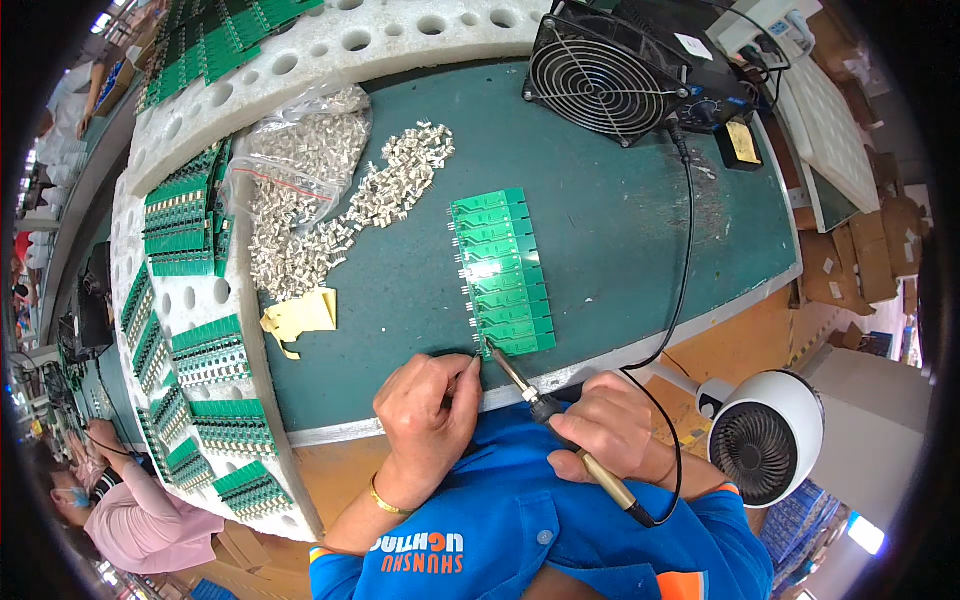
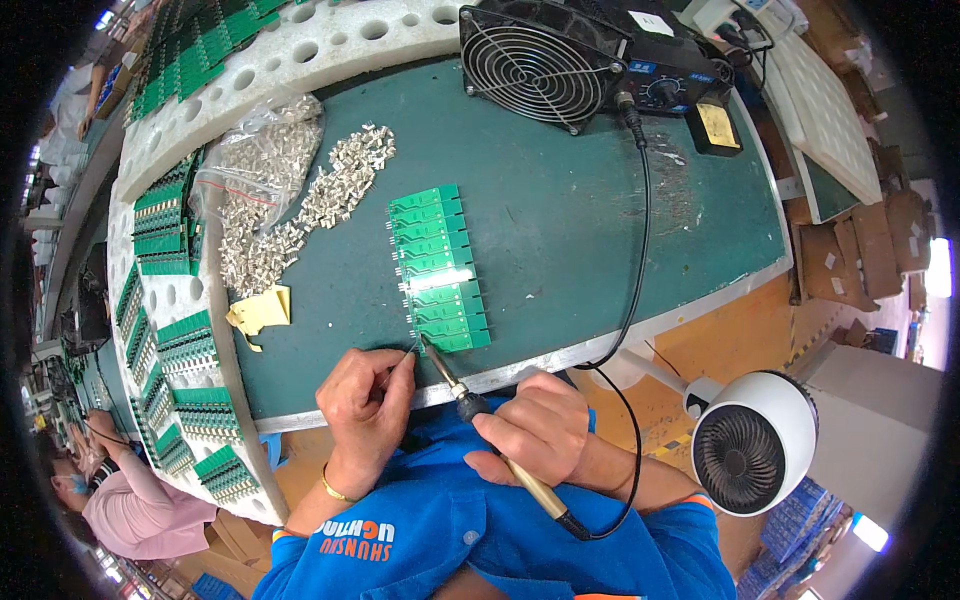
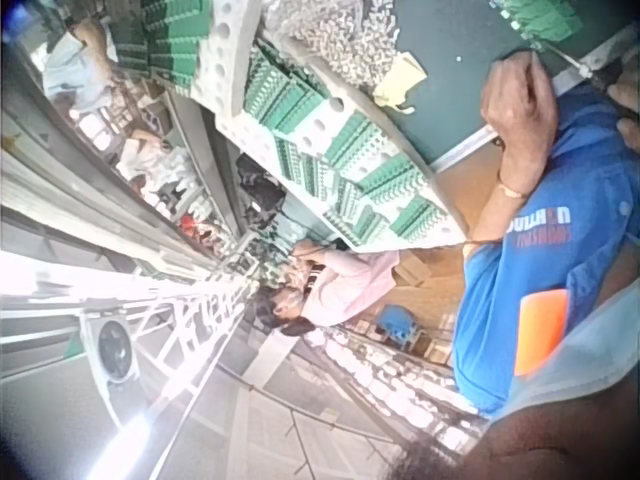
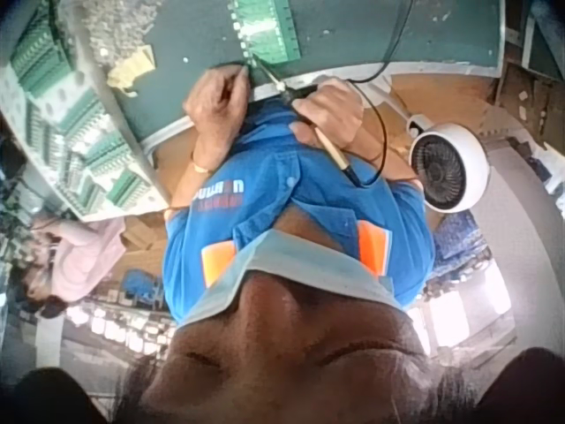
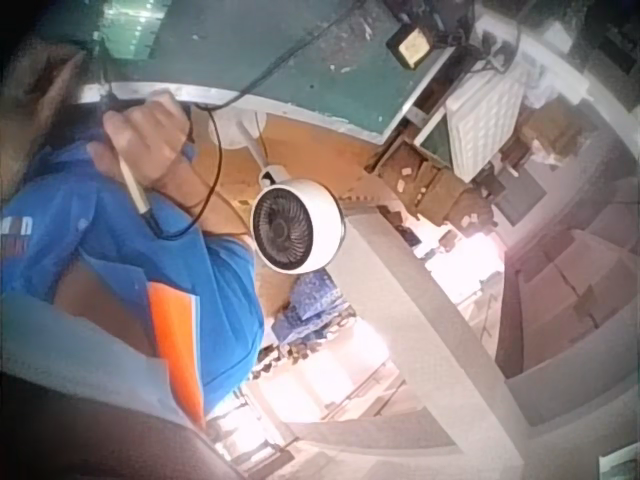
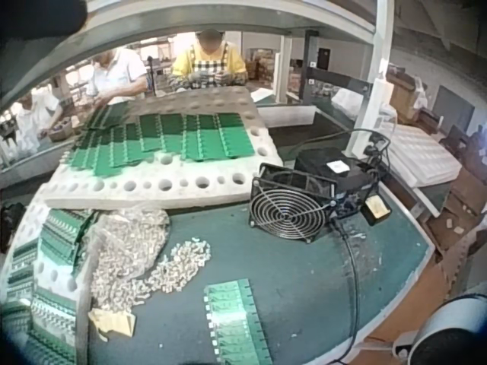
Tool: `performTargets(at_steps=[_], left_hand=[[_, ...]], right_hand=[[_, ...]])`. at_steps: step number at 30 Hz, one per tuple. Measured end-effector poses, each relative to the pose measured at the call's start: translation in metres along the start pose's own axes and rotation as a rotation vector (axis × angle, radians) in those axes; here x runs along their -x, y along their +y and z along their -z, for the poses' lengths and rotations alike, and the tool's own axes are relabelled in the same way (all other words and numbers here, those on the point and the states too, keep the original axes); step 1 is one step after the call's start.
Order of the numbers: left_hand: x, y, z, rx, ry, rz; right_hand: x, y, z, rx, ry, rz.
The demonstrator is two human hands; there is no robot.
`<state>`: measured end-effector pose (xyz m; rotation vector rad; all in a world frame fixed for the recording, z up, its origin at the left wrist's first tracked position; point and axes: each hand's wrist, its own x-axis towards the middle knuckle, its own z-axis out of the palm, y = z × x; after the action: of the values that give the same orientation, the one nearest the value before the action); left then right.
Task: The person solders electronic components onto green printed circuit boards using a soldering iron and solder wire.
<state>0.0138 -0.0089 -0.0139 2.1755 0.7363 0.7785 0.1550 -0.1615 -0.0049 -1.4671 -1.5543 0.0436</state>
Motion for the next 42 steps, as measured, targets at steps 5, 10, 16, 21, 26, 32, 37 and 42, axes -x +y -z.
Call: performTargets(at_steps=[5, 10, 16, 21, 26, 32, 37, 42], left_hand=[[0.000, 0.001, 0.001, -0.005, -0.005, 0.000], [0.003, 0.001, 0.003, -0.021, 0.054, 0.028], [0.001, 0.004, 0.002, -0.011, 0.061, 0.076], [0.001, 0.005, 0.001, -0.003, 0.063, 0.094], [-0.001, 0.006, 0.001, 0.006, 0.059, 0.118], [-0.005, 0.005, 0.002, 0.028, 0.024, 0.117], [-0.006, 0.003, 0.002, 0.018, -0.012, 0.099], [-0.007, 0.003, 0.002, 0.027, -0.022, 0.100]], right_hand=[[0.001, 0.000, 0.001, -0.002, -0.012, 0.003], [0.003, 0.000, 0.005, 0.031, -0.002, -0.012], [0.001, 0.003, 0.003, -0.022, 0.039, -0.038], [-0.003, 0.008, 0.003, -0.063, 0.056, -0.062], [-0.005, 0.011, 0.003, -0.063, 0.061, -0.073], [-0.005, 0.012, 0.002, -0.085, 0.074, -0.093], [-0.006, 0.013, 0.003, -0.097, 0.070, -0.093], [-0.007, 0.014, 0.004, -0.110, 0.047, -0.086]])
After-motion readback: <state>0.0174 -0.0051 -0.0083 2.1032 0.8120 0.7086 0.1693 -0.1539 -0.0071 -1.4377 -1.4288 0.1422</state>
